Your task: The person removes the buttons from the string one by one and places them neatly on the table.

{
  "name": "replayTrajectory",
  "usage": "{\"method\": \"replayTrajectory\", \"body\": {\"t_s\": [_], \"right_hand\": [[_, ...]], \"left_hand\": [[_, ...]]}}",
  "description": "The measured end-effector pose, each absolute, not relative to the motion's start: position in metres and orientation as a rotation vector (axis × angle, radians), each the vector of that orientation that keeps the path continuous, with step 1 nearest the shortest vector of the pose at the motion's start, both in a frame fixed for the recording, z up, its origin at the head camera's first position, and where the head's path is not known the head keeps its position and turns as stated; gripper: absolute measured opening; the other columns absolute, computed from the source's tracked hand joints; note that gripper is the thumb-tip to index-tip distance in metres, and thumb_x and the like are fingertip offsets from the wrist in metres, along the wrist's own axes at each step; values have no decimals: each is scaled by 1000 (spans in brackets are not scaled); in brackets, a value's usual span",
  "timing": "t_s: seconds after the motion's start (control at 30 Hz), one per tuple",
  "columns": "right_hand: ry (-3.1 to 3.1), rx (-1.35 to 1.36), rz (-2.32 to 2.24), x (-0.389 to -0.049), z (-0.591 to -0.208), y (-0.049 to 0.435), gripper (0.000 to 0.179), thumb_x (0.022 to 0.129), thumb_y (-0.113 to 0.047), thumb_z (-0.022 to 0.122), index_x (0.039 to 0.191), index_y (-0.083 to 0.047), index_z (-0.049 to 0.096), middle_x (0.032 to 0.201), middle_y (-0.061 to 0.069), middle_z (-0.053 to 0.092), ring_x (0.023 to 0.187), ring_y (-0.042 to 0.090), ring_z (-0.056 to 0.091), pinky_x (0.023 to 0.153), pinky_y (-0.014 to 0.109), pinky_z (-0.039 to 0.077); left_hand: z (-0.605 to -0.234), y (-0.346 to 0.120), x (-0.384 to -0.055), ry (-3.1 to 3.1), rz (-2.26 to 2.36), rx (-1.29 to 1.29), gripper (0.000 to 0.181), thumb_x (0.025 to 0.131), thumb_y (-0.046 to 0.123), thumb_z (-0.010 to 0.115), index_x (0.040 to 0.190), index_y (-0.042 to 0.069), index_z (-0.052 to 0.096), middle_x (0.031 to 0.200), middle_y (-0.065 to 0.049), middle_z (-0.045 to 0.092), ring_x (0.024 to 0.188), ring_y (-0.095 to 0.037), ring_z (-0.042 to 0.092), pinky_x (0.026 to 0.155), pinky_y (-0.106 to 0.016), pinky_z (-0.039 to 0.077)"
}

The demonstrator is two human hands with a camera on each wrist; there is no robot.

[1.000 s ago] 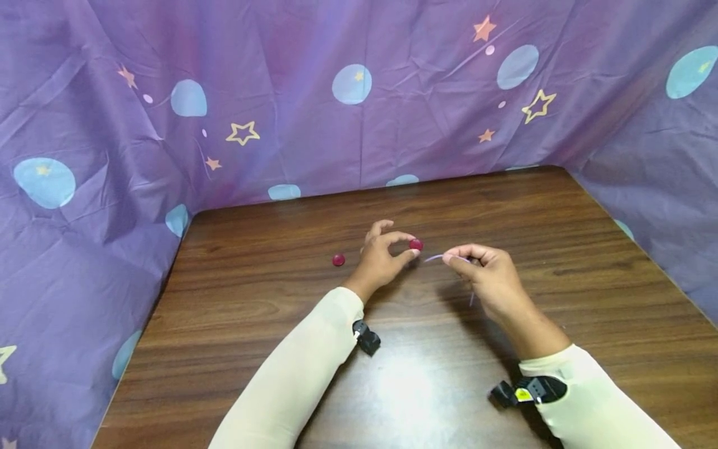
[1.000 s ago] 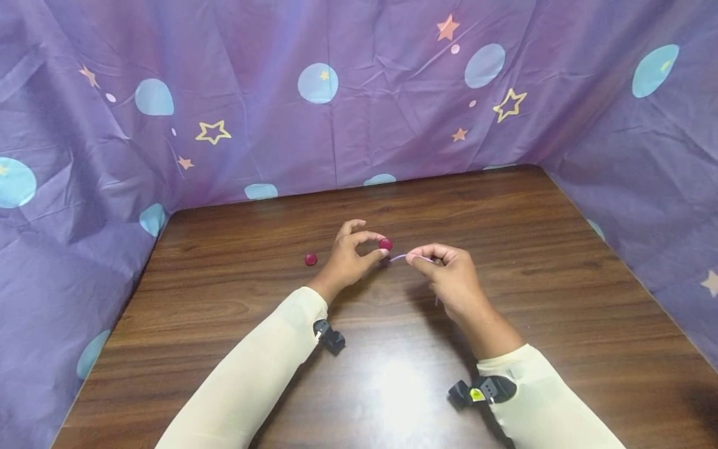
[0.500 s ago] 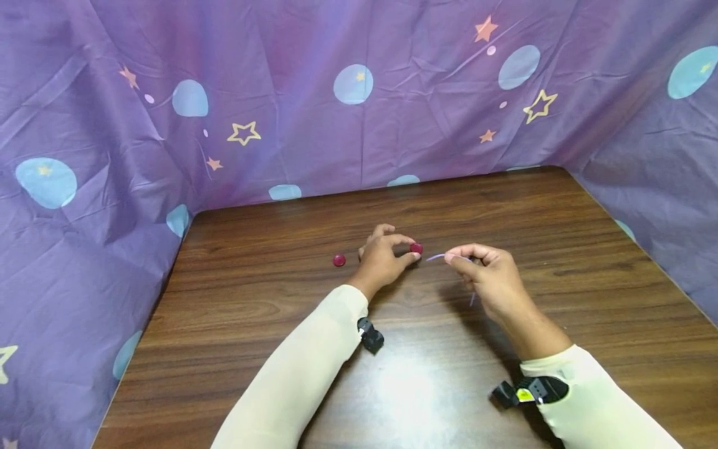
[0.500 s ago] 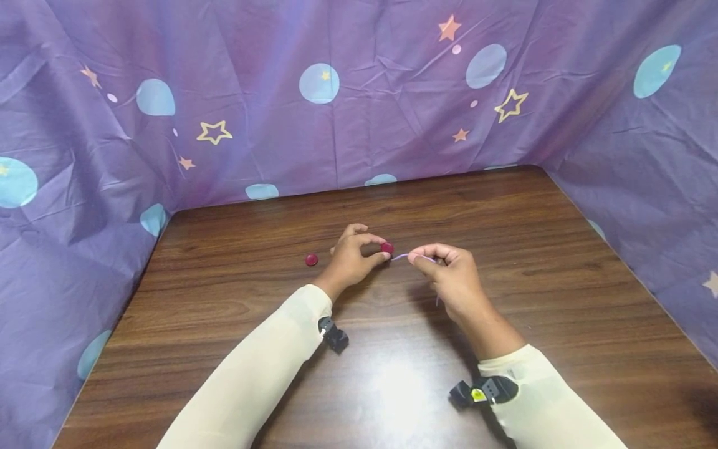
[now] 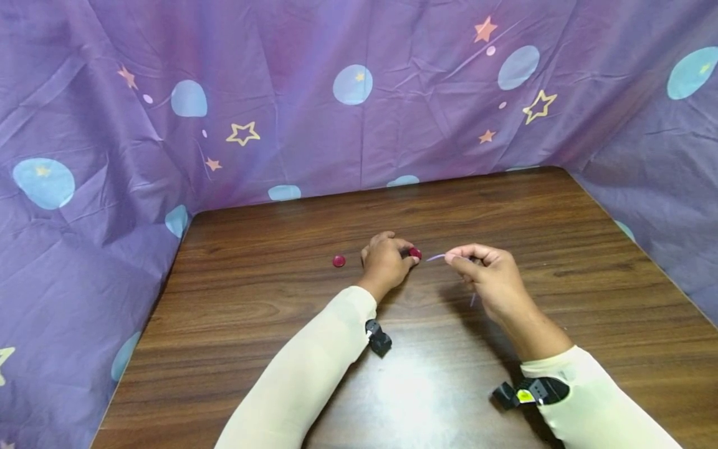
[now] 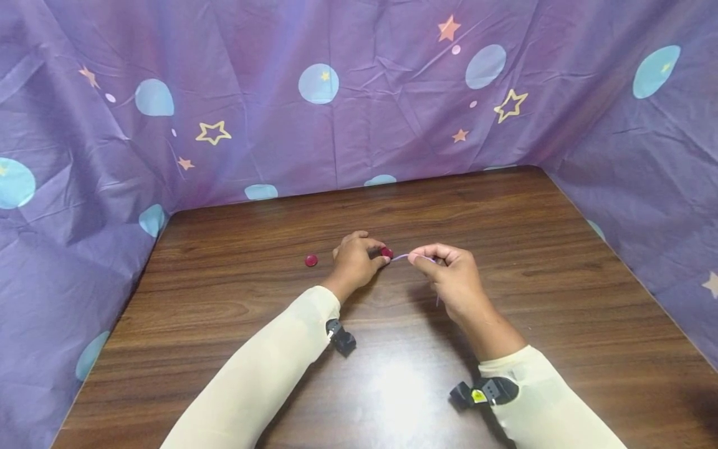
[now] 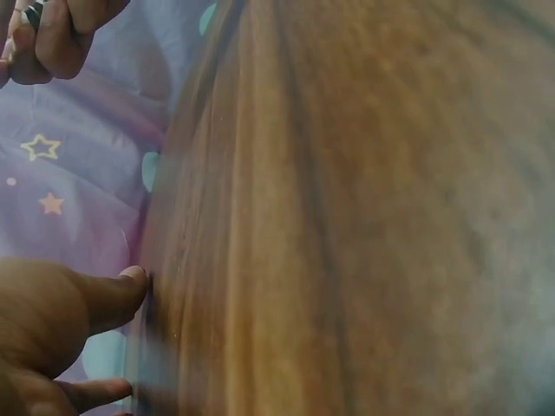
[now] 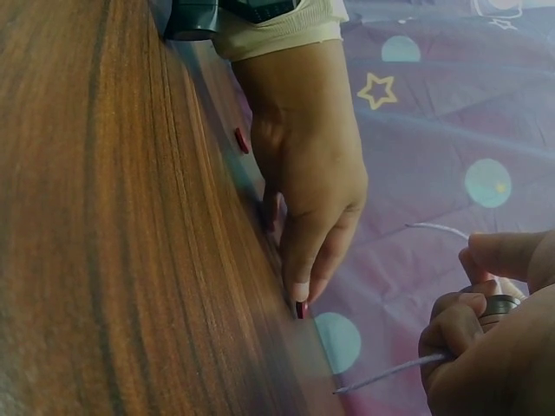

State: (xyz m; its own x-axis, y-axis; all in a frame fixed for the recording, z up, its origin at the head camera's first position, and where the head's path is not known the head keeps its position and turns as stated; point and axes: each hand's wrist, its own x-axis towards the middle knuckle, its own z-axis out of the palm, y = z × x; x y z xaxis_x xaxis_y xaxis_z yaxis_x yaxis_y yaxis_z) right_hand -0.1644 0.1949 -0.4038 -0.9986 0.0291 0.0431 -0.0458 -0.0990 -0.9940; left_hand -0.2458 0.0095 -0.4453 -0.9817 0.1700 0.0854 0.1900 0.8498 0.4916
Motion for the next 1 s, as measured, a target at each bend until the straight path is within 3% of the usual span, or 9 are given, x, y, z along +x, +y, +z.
{"method": "replayTrajectory", "body": {"t_s": [0.3, 1.0], "right_hand": [[-2097, 20, 2270, -164, -405, 195, 6, 88, -8, 74, 83, -12, 73, 63, -10, 56, 53, 3, 45, 41, 22, 35], [-2098, 36, 2261, -165, -406, 193, 8, 89, -7, 72, 83, -12, 72, 64, -10, 56, 52, 3, 43, 41, 25, 31]], "left_hand": [[-444, 13, -245, -3016, -775, -217, 29, 86, 44, 74, 113, 33, 74, 147, 1, 53, 140, -22, 43, 108, -48, 35], [-441, 16, -245, -3017, -781, -173, 29, 84, 42, 76, 112, 35, 75, 147, 2, 53, 140, -19, 42, 111, -47, 34]]}}
